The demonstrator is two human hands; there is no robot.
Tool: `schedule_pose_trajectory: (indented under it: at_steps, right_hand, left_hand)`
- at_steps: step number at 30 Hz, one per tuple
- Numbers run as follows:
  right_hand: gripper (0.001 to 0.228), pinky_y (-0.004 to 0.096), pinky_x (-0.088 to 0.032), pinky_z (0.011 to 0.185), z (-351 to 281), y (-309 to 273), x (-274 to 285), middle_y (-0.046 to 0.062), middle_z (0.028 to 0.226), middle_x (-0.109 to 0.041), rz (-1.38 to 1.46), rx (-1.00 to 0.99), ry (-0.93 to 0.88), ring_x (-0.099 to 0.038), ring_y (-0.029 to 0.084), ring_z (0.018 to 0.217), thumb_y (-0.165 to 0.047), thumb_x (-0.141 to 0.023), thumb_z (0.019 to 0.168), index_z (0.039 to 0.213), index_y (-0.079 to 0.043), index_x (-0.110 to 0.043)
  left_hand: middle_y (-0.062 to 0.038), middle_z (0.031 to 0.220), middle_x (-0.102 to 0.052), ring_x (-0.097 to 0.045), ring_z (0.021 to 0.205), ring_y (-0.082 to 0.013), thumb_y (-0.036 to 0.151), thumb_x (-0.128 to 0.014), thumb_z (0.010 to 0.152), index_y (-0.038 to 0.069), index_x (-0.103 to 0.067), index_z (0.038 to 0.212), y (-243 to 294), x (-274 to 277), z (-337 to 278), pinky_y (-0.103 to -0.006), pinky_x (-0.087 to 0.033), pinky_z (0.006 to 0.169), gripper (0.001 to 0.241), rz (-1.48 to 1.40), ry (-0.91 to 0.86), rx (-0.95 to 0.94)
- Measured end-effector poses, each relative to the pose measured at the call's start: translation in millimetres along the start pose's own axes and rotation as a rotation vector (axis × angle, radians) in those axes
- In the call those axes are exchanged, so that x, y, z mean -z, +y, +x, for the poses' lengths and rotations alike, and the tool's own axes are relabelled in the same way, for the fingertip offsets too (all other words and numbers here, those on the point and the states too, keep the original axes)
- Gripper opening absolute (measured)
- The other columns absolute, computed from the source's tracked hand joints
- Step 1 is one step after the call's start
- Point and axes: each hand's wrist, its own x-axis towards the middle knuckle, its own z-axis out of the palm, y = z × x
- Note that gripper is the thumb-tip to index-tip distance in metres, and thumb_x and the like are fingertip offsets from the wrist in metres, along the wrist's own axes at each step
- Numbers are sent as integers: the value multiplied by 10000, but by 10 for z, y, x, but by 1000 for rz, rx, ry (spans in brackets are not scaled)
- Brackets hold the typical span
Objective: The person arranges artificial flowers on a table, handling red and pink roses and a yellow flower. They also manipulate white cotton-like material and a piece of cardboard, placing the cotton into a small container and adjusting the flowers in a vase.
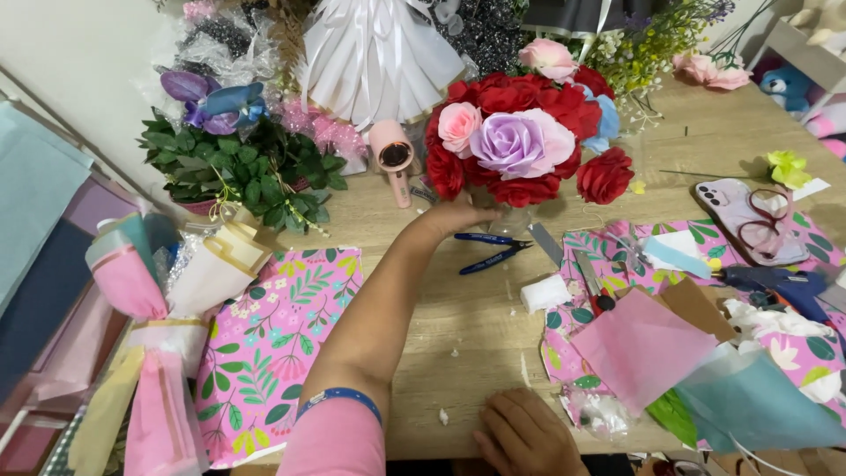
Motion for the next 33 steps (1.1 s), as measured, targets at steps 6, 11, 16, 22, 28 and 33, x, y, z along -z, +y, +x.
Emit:
schedule_pose_trajectory:
  at_steps: [6,11,16,22,28,33]
  right_hand:
    - [220,441,-573,880,213,-119,153,151,1012,-670,75,-149,-61,-638,328,871,-203,-687,949,1003,10,-678]
    - [220,425,-560,878,211,-127,141,141,1037,-678,16,-152,-105,-655,318,910,-223,-686,951,1022,-15,-681]
    - [215,425,-567,900,220,-175,139,153,1087,-688,-17,-139,-110,-673,319,968,-205,-718,939,1021,-7,-692]
    - [312,478,-553,979,83,-214,25,118,1107,-691,-115,-182,-58,-681,317,1012,-256,-809,858,1109,-81,-746]
    - [228,494,-541,1009,-16,-329,305,131,1124,-717,-109,-142,-2,-694,342,1036,-249,-767,903,1065,-89,-760]
    - [331,497,-547,1011,-104,-297,727,139,1174,-705,-247,-265,-22,-680,343,1041,-263,-788,905,1170,-68,-753]
  left_hand:
    - [-148,1608,-425,-395,1488,-314,405,-759,829,99,-296,1585,-509,-82,18,-395,-353,1180,938,-80,180,-467]
    - [-158,1678,-267,-258,1551,-284,419,-646,951,88,-279,1602,-990,111,-603,-355,-202,1248,817,200,193,-523]
    - [-125,1663,-316,-308,1531,-252,344,-644,978,126,-350,1579,-1387,40,-1746,-321,-224,1235,703,353,151,-494]
    - [-235,1618,-344,-242,1536,-429,392,-554,1005,64,-372,1585,-1563,-395,-2846,-576,-223,1234,690,645,143,-246]
    - [-280,1579,-376,-252,1504,-488,295,-657,978,3,-448,1522,-1790,-1033,-3099,-629,-164,1218,652,493,308,-335]
    - [-256,1565,-419,-289,1491,-477,282,-699,965,40,-513,1489,-1597,-1363,-3016,-648,-164,1214,607,413,411,-546]
